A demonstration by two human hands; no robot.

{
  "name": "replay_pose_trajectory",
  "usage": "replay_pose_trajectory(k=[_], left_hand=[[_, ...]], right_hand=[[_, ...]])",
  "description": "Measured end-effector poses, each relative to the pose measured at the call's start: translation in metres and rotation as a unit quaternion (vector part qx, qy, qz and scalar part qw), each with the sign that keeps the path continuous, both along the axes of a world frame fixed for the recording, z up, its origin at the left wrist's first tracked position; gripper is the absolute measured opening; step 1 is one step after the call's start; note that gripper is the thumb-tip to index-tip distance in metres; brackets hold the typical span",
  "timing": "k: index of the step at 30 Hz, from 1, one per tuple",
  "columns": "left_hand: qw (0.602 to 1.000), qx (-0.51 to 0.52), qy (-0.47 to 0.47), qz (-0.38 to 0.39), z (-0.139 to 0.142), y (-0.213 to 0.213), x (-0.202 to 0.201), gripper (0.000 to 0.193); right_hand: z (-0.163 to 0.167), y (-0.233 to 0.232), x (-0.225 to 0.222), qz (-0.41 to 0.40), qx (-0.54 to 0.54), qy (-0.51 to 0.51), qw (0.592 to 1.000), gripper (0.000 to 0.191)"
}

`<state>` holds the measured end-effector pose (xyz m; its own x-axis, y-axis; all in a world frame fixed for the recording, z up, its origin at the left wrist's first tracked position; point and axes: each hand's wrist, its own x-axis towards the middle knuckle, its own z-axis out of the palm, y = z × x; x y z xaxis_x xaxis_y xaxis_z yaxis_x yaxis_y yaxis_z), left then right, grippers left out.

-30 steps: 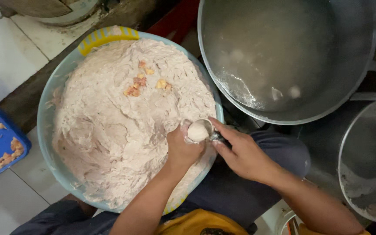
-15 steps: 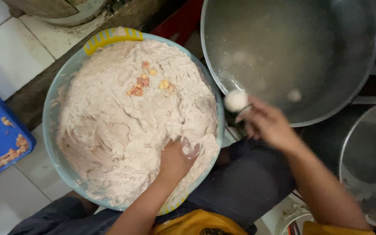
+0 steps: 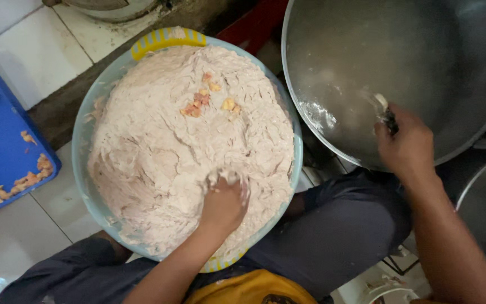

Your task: The person sits on the floor beside a large basin of dough, scoops portions with a small cup, shapes each portion into a ball by hand, dips the scoop in a water pot, and drops the finished balls into the pot. Near the end they tilt a blue tray to pour leftover dough pieces into the basin.

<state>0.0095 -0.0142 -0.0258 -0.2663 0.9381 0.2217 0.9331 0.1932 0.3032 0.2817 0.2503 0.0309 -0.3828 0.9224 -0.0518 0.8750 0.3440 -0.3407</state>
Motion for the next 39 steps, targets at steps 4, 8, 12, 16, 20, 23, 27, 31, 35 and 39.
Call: replay_pose_trajectory(k=[4,8,12,16,20,23,27,31,35,39], left_hand=[[0.960,-0.064,-0.262,-0.078,-0.009,-0.020,-0.024,0.024],[0.958,0.023,-0.206,-0.197,-0.027,-0.012,-0.027,0.016],[0.938,-0.048,-0.144,-0.310,-0.018,0.010,-0.009,0.012],[0.924,-0.115,-0.322,-0.174,0.002,0.022,-0.005,0.025],[0.843,-0.139,-0.513,-0.084,-0.009,0.029,-0.009,0.046],[0.855,-0.017,-0.516,-0.045,-0.029,0.036,-0.004,0.036],[0.885,0.074,-0.459,-0.003,-0.038,0.043,0.005,0.026],[0.846,0.002,-0.532,0.046,-0.005,0.046,0.006,0.039],[0.837,0.014,-0.544,0.060,0.027,0.051,0.008,0.032],[0.860,0.101,-0.499,0.040,0.025,0.052,0.017,0.031]], right_hand=[[-0.003,0.006,-0.003,0.041,0.015,-0.031,0.999,0.030],[-0.009,0.007,-0.009,0.023,-0.024,-0.094,0.995,0.037],[-0.006,0.009,-0.010,0.004,-0.060,-0.182,0.982,0.038],[0.002,0.009,-0.005,0.005,-0.049,-0.194,0.980,0.042],[0.010,-0.001,-0.006,0.015,-0.031,-0.138,0.990,0.041],[0.018,-0.014,-0.016,-0.004,-0.067,-0.103,0.992,0.046],[0.031,-0.042,-0.032,-0.041,-0.116,0.010,0.992,0.040],[0.037,-0.073,-0.045,-0.017,-0.259,0.127,0.958,0.030],[0.037,-0.100,-0.060,0.003,-0.427,0.198,0.882,0.034],[0.045,-0.117,-0.074,0.018,-0.427,0.203,0.881,0.048]])
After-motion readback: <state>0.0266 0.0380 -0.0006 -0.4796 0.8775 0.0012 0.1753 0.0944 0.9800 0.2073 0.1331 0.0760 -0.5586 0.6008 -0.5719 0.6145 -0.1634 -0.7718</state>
